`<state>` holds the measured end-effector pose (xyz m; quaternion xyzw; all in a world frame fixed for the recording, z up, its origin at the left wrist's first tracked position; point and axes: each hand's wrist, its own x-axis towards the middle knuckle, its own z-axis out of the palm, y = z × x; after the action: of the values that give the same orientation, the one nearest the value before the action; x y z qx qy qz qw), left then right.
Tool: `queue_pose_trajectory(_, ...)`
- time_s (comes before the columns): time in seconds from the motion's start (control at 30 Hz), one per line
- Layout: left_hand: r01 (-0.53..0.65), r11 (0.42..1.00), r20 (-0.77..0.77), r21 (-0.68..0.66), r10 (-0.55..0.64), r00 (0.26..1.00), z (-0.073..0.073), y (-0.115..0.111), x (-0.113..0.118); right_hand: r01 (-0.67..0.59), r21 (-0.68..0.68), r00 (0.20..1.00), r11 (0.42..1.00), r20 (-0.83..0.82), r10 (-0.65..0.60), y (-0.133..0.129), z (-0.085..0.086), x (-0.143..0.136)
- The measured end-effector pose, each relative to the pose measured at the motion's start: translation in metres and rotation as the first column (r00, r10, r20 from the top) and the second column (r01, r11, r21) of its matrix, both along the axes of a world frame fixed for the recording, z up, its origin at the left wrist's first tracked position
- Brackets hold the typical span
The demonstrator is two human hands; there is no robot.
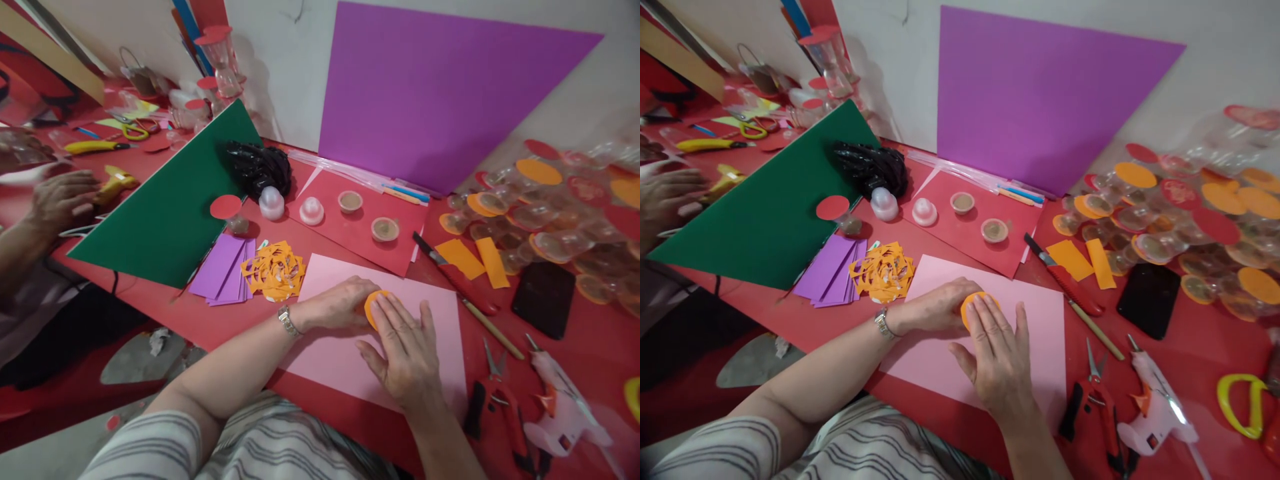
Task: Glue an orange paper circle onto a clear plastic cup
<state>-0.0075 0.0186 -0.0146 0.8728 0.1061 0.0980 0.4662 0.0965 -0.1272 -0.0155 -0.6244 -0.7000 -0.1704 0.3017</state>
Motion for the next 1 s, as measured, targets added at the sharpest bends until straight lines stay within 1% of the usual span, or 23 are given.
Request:
queue_pose_trajectory(0.23, 0.029, 0.999, -0.01, -0.027, -0.029, 1.0, 0.0008, 0.0019, -0.0016, 0.009, -0.066, 1.0, 0.998, -0.01, -0.01, -0.0018, 0.0016, 0.0001)
queue_pose_trajectory(0.4, 0.04, 0.997, 0.024, -0.059, -0.039, 0.999, -0.0016, 0.0037, -0.0037, -0.012, -0.042, 0.999, 0.999, -0.033, 0.01, -0.0032, 0.0038, -0.0002)
queue_pose_trajectory(0.63, 0.049, 0.998, 0.045, -0.049, -0.046, 0.998, -0.0003, 0.0007, -0.0041, -0.003, -0.055, 0.999, 0.998, -0.042, 0.001, -0.0031, 0.0085, -0.0017)
queue_pose_trajectory(0.8, 0.042, 0.999, 0.02, -0.021, -0.041, 0.999, 0.002, 0.0007, -0.0041, -0.001, -0.052, 0.999, 0.999, -0.046, -0.001, -0.0028, 0.0065, -0.0019)
queue_pose_trajectory(1.0, 0.077, 0.997, 0.017, -0.025, -0.077, 0.997, 0.007, 0.0057, -0.0069, 0.009, -0.044, 0.999, 0.999, -0.037, -0.011, -0.0015, 0.0044, -0.0019)
